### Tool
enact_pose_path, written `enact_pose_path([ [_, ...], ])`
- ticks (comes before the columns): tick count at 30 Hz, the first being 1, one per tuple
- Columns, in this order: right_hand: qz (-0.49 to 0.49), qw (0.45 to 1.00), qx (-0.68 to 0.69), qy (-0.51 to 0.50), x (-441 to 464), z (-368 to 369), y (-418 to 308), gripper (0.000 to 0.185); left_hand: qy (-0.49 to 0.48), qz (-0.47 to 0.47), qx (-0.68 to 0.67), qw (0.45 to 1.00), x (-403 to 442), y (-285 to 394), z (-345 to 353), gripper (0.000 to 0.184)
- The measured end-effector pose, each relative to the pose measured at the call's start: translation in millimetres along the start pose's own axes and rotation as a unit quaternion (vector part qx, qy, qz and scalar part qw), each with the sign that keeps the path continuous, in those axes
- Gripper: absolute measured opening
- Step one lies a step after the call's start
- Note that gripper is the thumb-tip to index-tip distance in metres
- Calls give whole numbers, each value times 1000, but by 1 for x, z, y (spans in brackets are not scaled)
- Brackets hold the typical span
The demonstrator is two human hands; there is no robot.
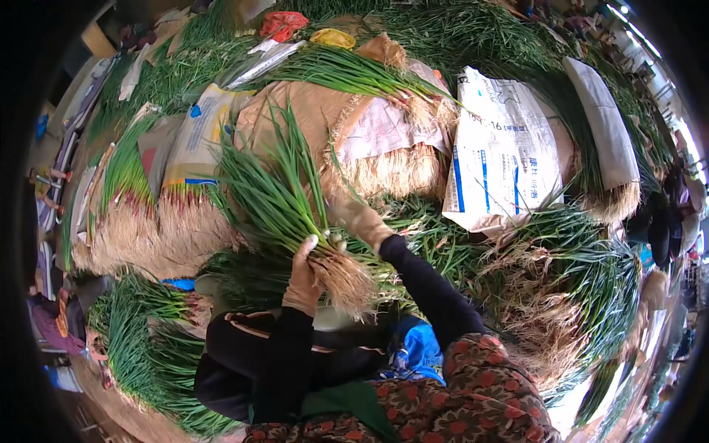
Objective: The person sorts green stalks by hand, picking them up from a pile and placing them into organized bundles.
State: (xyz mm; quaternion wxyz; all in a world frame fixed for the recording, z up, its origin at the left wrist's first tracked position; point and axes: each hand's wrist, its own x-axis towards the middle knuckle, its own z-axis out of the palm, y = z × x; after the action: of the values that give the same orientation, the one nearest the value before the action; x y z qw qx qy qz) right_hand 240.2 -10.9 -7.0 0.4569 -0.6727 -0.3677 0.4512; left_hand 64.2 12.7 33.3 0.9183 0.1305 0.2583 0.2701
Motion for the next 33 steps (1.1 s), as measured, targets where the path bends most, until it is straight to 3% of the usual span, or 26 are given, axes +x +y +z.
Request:
enact_pose_path([
  [1, -43, 997, -48, 32, 13, 10, -12, 40, 3, -4, 32, 999, 1, -4, -7, 26],
  [3, -47, 974, -222, 1, 35, 23, -27, 42, 27, -7, 62, 998, 0, -4, -12, 28],
  [7, -195, 937, -288, 20, 9, 20, -38, 32, 62, 40, 53, 996, -4, 0, -8, 31],
  [8, -131, 940, -313, 24, 3, 23, -30, 27, 63, 50, 38, 996, -2, 0, -8, 29],
  [9, -240, 892, -383, -19, -1, 18, -3, 24, 63, 56, 24, 996, 0, -1, -10, 27],
  [11, -160, 948, -255, 105, 0, 14, 65, 20, 67, 54, 12, 996, 5, -5, -15, 29],
  [14, -69, 975, -202, 59, 6, 0, 68, 16, 55, 52, 13, 997, 5, -15, -8, 30],
  [15, -45, 962, -262, 64, -2, 5, 44, 16, 63, 57, 0, 996, 5, -13, -6, 29],
  [17, -135, 946, -294, -13, -12, 9, 20, 16, 82, 66, -27, 994, 2, -7, -1, 28],
  [19, -193, 977, -84, -39, -25, 21, 38, 18, 87, 75, -29, 993, 0, 4, -8, 25],
  [21, -91, 987, 132, -8, -14, -10, 59, 16, 87, 89, -39, 992, 1, 4, -13, 24],
  [22, -45, 976, 197, 83, -1, -30, 68, 15, 79, 80, -40, 993, -1, 3, -11, 24],
  [24, -2, 989, 135, 64, 4, -58, 66, 18, 62, 66, -41, 995, -6, 4, -3, 23],
  [26, -81, 993, 59, -64, 1, -49, 69, 20, 10, 44, -102, 994, -7, 5, 2, 26],
  [27, 103, 972, 155, -141, -16, -28, 12, 23, -16, 29, -135, 990, -7, 2, 4, 28],
  [28, 106, 957, 210, -169, -9, -14, 6, 24, -67, 19, -154, 986, -8, 1, 6, 32],
  [29, 110, 937, 265, -200, -1, 0, 2, 25, -60, 13, -151, 987, -7, 0, 6, 33],
  [30, 10, 953, 241, -184, 5, 17, -9, 25, -50, 9, -147, 988, -9, 0, 4, 34],
  [32, 140, 892, 412, -122, -1, 37, -39, 22, -36, 17, -109, 993, -10, 3, -6, 38],
  [33, 131, 891, 416, -129, 0, 46, -37, 22, -46, 25, -125, 991, -14, 8, -5, 39],
])
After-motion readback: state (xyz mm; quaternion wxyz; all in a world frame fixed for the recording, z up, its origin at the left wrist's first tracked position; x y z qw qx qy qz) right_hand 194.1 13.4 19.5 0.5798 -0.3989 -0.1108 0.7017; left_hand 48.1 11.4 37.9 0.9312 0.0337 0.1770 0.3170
